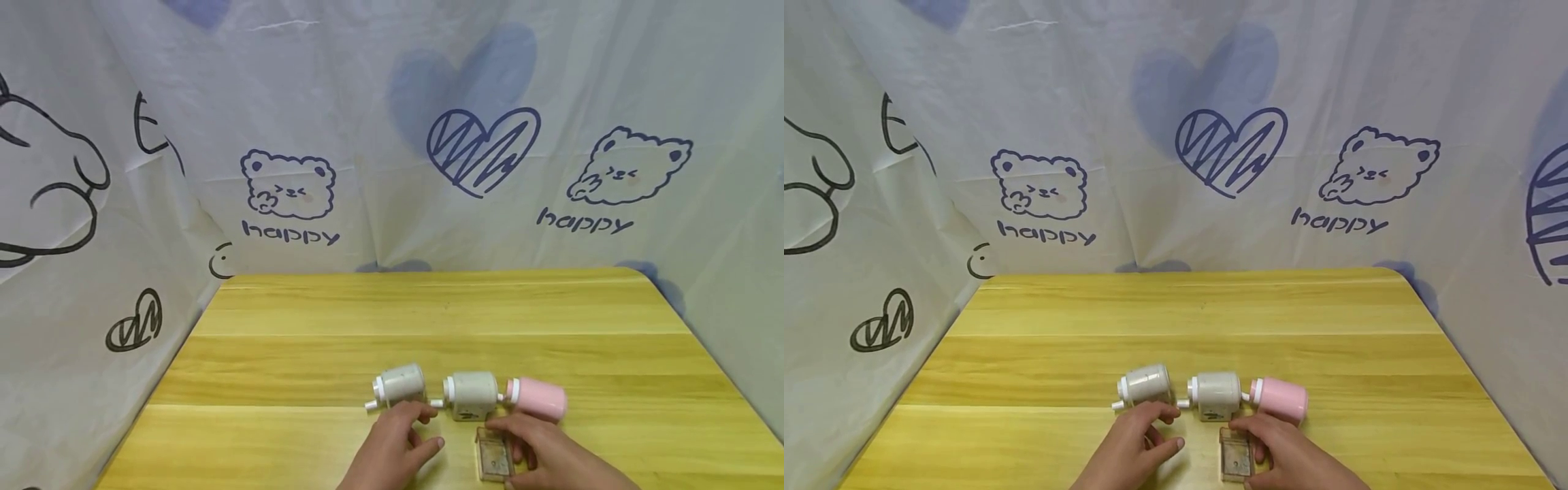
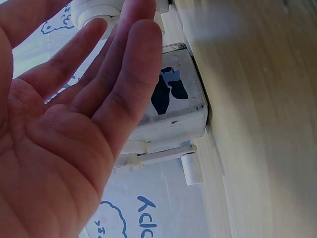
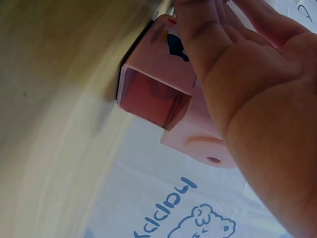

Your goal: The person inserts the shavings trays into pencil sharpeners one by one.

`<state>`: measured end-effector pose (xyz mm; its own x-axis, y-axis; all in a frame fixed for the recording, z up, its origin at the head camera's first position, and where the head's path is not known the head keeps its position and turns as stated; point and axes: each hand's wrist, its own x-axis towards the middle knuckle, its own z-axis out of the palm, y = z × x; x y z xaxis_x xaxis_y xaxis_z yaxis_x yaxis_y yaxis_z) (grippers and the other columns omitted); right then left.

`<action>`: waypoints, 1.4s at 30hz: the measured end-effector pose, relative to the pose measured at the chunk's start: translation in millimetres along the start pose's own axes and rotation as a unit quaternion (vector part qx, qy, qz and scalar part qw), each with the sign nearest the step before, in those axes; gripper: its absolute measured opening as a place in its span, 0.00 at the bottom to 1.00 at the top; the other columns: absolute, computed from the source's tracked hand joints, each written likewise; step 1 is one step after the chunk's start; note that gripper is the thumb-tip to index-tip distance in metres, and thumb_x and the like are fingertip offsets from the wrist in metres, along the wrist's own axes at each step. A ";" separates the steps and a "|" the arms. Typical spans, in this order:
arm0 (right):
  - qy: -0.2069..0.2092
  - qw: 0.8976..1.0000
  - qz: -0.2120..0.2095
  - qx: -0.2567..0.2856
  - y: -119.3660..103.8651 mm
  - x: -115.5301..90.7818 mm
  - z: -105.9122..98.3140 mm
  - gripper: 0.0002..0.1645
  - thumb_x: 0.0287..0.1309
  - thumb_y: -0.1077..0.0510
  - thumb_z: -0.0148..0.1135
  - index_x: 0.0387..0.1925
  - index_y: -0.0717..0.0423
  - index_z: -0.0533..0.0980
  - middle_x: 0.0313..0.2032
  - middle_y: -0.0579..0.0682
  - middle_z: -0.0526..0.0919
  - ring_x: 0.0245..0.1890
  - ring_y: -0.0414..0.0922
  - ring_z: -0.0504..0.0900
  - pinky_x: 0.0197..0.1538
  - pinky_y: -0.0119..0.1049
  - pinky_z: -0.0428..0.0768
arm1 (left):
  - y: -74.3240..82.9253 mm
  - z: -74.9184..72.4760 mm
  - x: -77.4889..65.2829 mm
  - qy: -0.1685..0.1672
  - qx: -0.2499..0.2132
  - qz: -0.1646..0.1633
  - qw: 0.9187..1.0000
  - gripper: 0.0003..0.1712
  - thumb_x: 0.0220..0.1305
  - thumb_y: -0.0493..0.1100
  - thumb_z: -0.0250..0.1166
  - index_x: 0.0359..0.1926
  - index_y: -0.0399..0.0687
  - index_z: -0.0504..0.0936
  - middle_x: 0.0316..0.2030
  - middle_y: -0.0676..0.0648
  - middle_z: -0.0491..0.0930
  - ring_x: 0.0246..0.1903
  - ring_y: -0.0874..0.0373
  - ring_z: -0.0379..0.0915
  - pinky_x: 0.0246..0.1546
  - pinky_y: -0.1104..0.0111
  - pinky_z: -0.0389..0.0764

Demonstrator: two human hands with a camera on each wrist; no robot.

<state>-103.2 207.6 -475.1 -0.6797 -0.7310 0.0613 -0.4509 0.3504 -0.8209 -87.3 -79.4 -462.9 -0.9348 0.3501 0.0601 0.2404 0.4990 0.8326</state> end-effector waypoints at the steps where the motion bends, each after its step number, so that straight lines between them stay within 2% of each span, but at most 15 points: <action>1: -0.001 1.000 0.001 0.002 0.0 0.0 0.0 0.35 0.50 0.55 0.70 0.60 0.59 0.69 0.33 0.43 0.71 0.30 0.35 0.70 0.29 0.32 0.74 | 0.3 0.0 0.1 -0.001 0.000 -0.003 1.000 0.21 0.59 0.52 0.67 0.50 0.47 0.78 0.42 0.52 0.78 0.29 0.68 0.70 0.28 0.70 0.74; 13: -0.011 0.999 0.030 0.018 -1.6 2.1 -1.7 0.36 0.50 0.55 0.70 0.60 0.59 0.68 0.33 0.45 0.71 0.29 0.37 0.70 0.30 0.33 0.74 | 0.5 0.6 -0.4 0.006 0.007 0.007 1.000 0.21 0.58 0.52 0.67 0.50 0.48 0.78 0.42 0.52 0.77 0.29 0.67 0.70 0.28 0.70 0.73; 34: -0.015 1.000 0.011 0.009 -1.0 0.7 -2.5 0.36 0.51 0.55 0.69 0.60 0.61 0.68 0.34 0.43 0.71 0.30 0.35 0.70 0.30 0.32 0.74 | 2.0 0.1 0.8 0.002 0.010 -0.002 1.000 0.20 0.59 0.51 0.66 0.50 0.48 0.78 0.42 0.52 0.77 0.29 0.68 0.69 0.28 0.71 0.73; 42: -0.010 1.000 0.018 0.005 -1.1 1.1 -1.9 0.36 0.50 0.55 0.70 0.60 0.60 0.68 0.34 0.43 0.71 0.30 0.36 0.70 0.31 0.32 0.73 | 7.1 0.7 2.6 0.023 0.021 0.010 0.999 0.19 0.62 0.54 0.64 0.49 0.50 0.78 0.43 0.52 0.77 0.30 0.68 0.69 0.29 0.71 0.73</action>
<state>-104.5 207.5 -473.0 -0.6830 -0.7302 0.0209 -0.4206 0.3697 -0.8285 -87.8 -74.4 -457.3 -0.9404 0.3239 0.1037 0.2700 0.5259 0.8065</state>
